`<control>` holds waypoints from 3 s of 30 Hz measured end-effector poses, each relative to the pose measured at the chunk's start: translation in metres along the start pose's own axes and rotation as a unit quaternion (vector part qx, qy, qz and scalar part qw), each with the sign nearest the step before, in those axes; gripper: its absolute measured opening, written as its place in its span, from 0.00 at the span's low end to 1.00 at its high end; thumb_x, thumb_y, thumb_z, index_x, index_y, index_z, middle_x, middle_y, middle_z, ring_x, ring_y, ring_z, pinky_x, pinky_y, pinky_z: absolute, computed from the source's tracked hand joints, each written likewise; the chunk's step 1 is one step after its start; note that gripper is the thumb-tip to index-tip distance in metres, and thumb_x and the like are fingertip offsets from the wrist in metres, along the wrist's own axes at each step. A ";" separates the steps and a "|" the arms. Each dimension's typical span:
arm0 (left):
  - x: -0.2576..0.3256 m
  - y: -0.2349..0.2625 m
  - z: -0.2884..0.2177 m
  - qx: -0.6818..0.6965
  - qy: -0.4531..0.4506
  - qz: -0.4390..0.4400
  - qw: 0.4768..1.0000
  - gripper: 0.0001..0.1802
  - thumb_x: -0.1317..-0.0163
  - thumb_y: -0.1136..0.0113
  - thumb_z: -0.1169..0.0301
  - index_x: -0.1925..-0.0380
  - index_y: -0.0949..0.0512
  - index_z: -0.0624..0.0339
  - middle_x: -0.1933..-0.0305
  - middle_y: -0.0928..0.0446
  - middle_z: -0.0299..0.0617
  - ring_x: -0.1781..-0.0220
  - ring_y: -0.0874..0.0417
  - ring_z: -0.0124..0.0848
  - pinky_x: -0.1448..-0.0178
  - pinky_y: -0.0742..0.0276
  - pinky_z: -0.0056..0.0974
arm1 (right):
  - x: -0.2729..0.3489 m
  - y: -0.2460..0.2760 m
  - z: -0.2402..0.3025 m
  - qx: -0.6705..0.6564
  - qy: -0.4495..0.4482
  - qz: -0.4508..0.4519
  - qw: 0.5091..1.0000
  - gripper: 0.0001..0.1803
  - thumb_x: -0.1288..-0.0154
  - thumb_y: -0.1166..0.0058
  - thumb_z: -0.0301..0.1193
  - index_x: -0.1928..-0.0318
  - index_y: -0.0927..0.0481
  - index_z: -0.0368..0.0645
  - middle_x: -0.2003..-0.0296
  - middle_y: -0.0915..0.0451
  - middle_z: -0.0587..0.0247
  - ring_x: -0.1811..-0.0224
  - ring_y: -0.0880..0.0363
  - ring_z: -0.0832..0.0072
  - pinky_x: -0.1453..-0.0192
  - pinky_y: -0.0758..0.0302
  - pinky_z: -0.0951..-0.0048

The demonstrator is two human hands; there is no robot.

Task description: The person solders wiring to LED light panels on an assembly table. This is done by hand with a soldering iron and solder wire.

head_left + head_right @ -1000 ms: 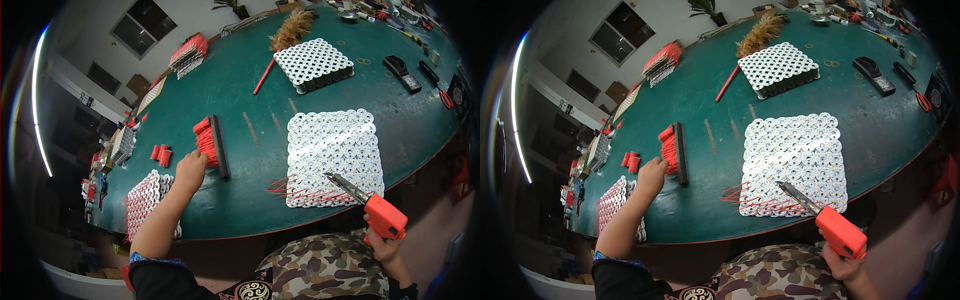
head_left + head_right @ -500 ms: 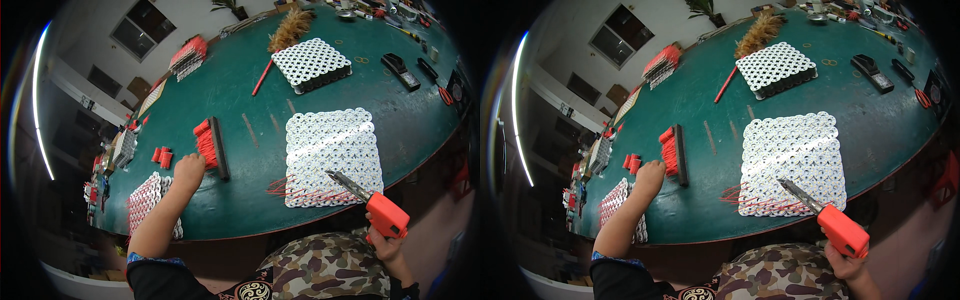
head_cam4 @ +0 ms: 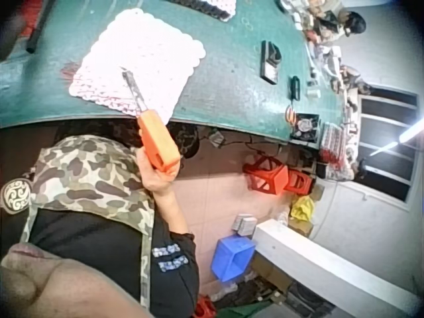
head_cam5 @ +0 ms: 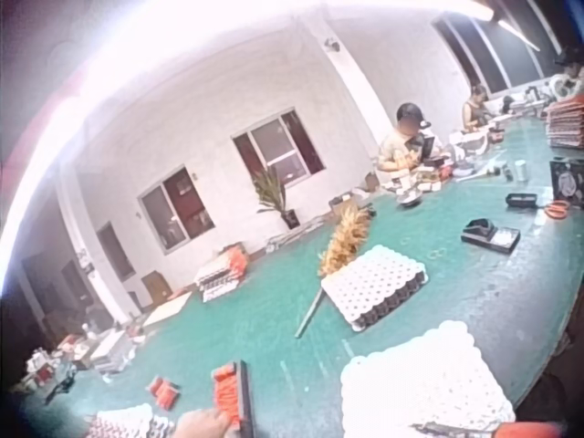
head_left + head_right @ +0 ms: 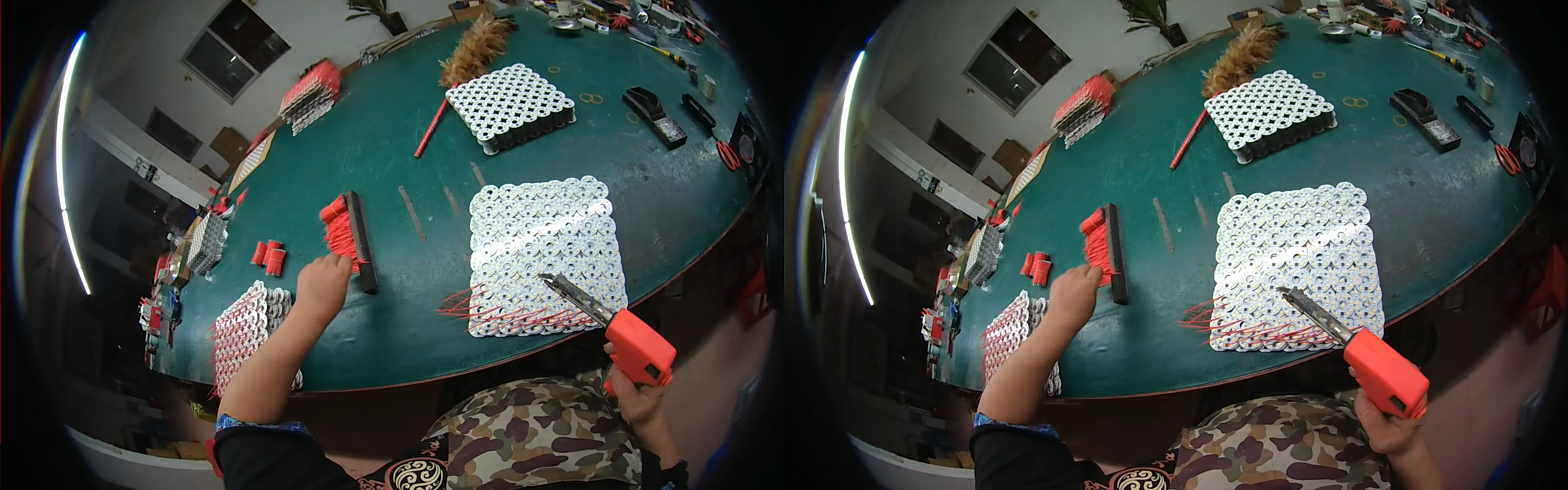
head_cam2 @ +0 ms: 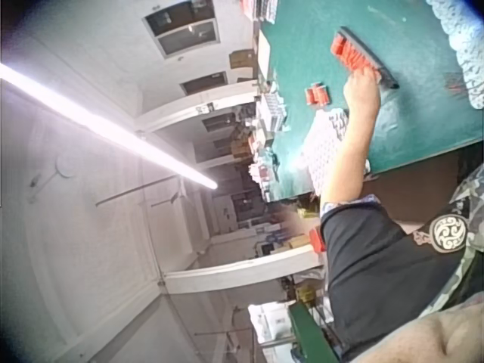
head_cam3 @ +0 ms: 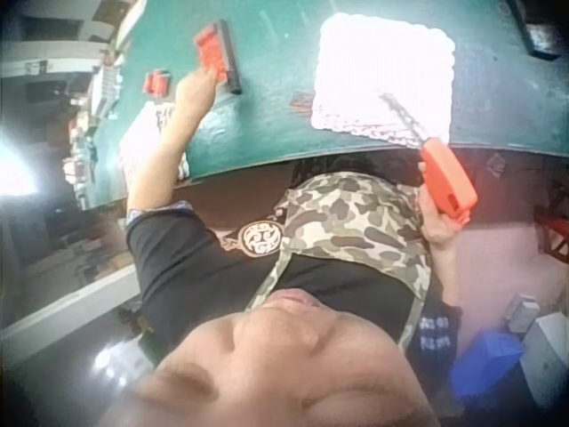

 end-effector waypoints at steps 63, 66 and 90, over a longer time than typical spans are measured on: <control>-0.049 0.088 -0.165 0.375 -0.145 -0.153 0.903 0.11 0.50 0.39 0.79 0.64 0.19 0.59 0.64 0.21 0.44 0.61 0.19 0.45 0.57 0.24 0.48 | -0.034 -0.032 0.007 0.063 -0.007 0.079 0.995 0.29 0.41 0.35 0.23 0.40 0.28 0.29 0.52 0.16 0.49 0.56 0.13 0.62 0.50 0.17 0.62; -0.045 0.087 -0.172 0.347 -0.165 -0.133 0.914 0.12 0.50 0.39 0.78 0.63 0.19 0.59 0.65 0.22 0.43 0.62 0.19 0.45 0.59 0.24 0.47 | -0.034 -0.032 0.005 0.064 0.003 0.080 0.995 0.30 0.42 0.34 0.22 0.39 0.29 0.29 0.52 0.16 0.48 0.56 0.13 0.62 0.50 0.17 0.63; -0.042 0.077 -0.182 0.330 -0.175 -0.142 0.917 0.14 0.52 0.38 0.78 0.63 0.17 0.59 0.68 0.24 0.40 0.65 0.20 0.41 0.61 0.24 0.45 | -0.044 -0.037 0.017 0.147 0.097 0.074 0.982 0.35 0.50 0.28 0.22 0.41 0.27 0.30 0.52 0.16 0.45 0.65 0.14 0.57 0.63 0.19 0.63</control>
Point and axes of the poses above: each hand's wrist, its own x-axis away from the middle knuckle, its own y-axis out of the back of the hand, z = x × y, the point moved 5 cm from there along -x, towards the middle knuckle
